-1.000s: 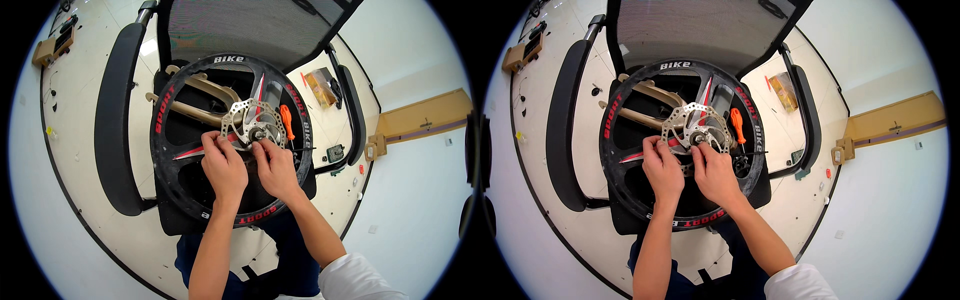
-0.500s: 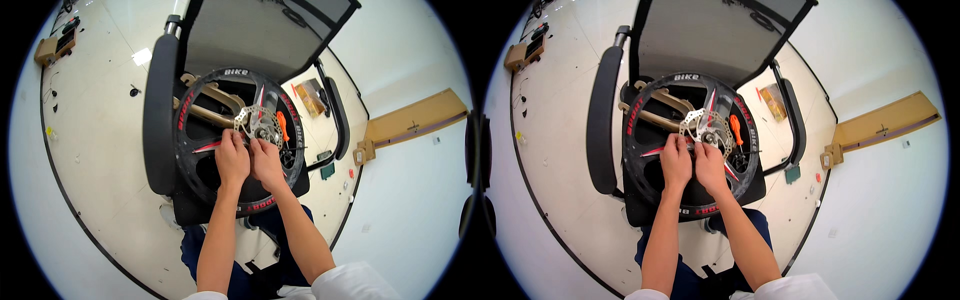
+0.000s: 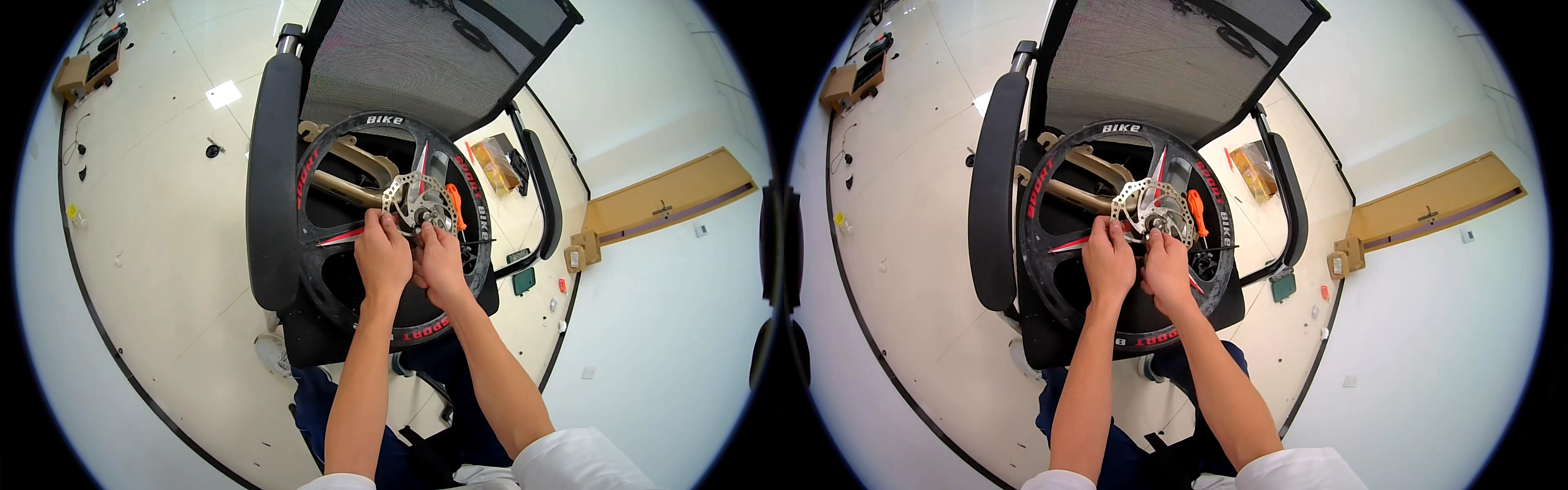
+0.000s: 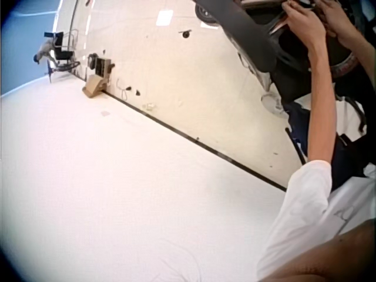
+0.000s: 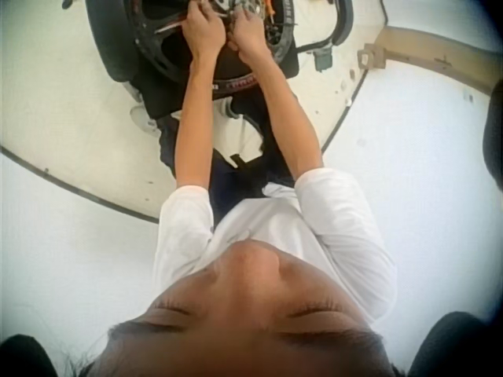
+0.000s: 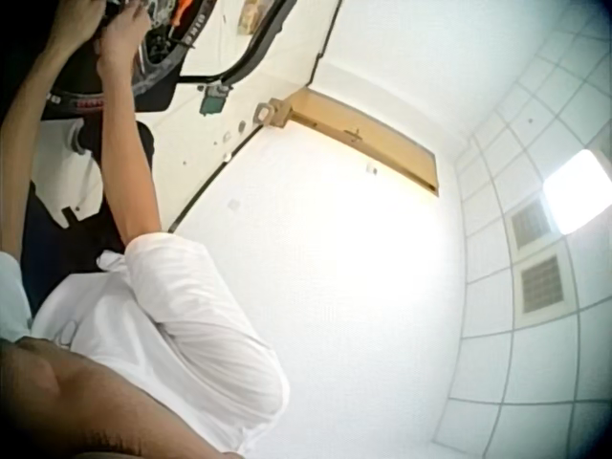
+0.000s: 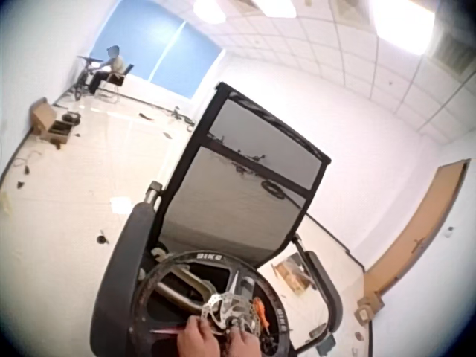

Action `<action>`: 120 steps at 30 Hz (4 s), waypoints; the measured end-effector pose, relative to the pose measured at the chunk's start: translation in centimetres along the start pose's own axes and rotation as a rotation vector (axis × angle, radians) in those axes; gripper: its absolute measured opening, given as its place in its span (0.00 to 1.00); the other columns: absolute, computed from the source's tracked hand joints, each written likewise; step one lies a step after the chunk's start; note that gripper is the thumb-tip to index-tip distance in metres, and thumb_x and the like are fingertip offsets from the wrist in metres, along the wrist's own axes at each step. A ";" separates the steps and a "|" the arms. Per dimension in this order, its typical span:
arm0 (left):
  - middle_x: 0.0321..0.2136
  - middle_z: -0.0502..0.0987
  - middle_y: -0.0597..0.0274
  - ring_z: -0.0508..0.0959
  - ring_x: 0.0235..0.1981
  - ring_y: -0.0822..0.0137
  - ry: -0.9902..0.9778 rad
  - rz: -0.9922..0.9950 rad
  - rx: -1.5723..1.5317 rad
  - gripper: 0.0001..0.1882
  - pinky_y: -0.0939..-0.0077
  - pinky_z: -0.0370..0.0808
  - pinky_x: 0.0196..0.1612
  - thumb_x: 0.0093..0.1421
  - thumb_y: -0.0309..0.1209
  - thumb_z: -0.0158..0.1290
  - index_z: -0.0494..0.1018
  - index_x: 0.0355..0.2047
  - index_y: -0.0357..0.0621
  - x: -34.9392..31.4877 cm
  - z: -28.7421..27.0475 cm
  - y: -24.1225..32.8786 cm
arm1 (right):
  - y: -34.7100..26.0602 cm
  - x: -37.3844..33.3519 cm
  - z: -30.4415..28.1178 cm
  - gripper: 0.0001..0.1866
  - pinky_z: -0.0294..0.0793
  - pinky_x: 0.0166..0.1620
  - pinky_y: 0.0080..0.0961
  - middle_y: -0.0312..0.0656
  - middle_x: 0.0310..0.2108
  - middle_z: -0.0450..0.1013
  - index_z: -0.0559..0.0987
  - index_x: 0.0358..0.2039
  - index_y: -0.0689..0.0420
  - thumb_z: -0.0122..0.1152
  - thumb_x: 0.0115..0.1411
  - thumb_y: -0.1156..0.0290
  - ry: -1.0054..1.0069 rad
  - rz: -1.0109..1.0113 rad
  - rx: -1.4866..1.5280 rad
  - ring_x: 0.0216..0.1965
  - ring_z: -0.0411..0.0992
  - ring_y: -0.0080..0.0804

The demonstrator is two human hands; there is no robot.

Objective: The person installs a brake rotor onto a bicycle wheel hub, aligns it, and tightens the bolts using an Allen key. The wheel is held on a chair during the process.

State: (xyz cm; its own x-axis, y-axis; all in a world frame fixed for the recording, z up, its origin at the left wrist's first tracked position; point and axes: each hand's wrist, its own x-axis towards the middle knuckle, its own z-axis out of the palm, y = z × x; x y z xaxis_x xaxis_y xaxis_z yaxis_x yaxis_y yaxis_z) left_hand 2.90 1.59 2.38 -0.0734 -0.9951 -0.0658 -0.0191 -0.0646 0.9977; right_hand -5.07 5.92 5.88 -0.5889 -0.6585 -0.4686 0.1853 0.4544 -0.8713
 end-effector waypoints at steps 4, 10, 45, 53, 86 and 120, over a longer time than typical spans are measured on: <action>0.28 0.80 0.42 0.79 0.33 0.37 0.001 0.005 0.008 0.10 0.46 0.72 0.36 0.68 0.30 0.43 0.70 0.36 0.37 -0.1 0.6 -0.1 | 2.0 2.5 -1.5 0.19 0.69 0.25 0.46 0.56 0.21 0.73 0.73 0.28 0.65 0.45 0.72 0.64 0.177 -0.649 -0.731 0.22 0.73 0.58; 0.27 0.79 0.41 0.79 0.33 0.36 0.033 0.021 0.006 0.10 0.45 0.72 0.36 0.69 0.31 0.43 0.70 0.37 0.37 0.0 0.5 -0.2 | -0.1 0.7 -0.5 0.20 0.69 0.38 0.58 0.66 0.27 0.74 0.74 0.28 0.68 0.45 0.71 0.65 0.140 -0.644 -0.977 0.34 0.73 0.68; 0.35 0.81 0.42 0.79 0.39 0.39 -0.190 -0.104 0.007 0.11 0.52 0.73 0.42 0.67 0.29 0.46 0.75 0.43 0.37 0.5 -3.2 0.0 | -1.7 0.3 2.0 0.15 0.63 0.17 0.38 0.46 0.21 0.67 0.72 0.31 0.64 0.40 0.68 0.68 0.050 -0.073 -0.503 0.16 0.66 0.40; 0.33 0.80 0.38 0.77 0.38 0.35 -0.185 -0.089 0.006 0.07 0.48 0.71 0.40 0.67 0.25 0.45 0.71 0.39 0.34 -1.0 -1.6 0.6 | 0.6 2.9 -2.5 0.13 0.73 0.40 0.53 0.62 0.30 0.74 0.75 0.31 0.66 0.44 0.65 0.71 0.006 -0.845 -1.372 0.34 0.74 0.63; 0.27 0.79 0.44 0.79 0.30 0.42 -0.073 -0.003 0.032 0.10 0.55 0.73 0.35 0.69 0.27 0.44 0.73 0.41 0.34 -0.6 -0.6 0.1 | -0.1 1.5 -3.1 0.12 0.71 0.31 0.57 0.62 0.20 0.72 0.71 0.34 0.63 0.48 0.70 0.67 -0.057 -0.794 -1.075 0.25 0.72 0.66; 0.23 0.78 0.52 0.81 0.22 0.59 -0.062 -0.002 0.015 0.10 0.65 0.75 0.30 0.70 0.27 0.43 0.72 0.40 0.32 -0.7 -0.4 0.3 | -0.7 1.4 -5.9 0.08 0.69 0.32 0.47 0.59 0.25 0.72 0.70 0.37 0.63 0.48 0.70 0.71 -0.126 -0.679 -0.845 0.30 0.72 0.63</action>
State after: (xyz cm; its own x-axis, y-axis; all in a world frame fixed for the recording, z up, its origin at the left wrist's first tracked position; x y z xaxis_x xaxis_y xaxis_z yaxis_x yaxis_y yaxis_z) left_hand 3.30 2.26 2.70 -0.1352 -0.9884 -0.0693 -0.0345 -0.0652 0.9973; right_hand -10.63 8.20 6.70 -0.2701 -0.9626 0.0188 -0.7768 0.2064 -0.5949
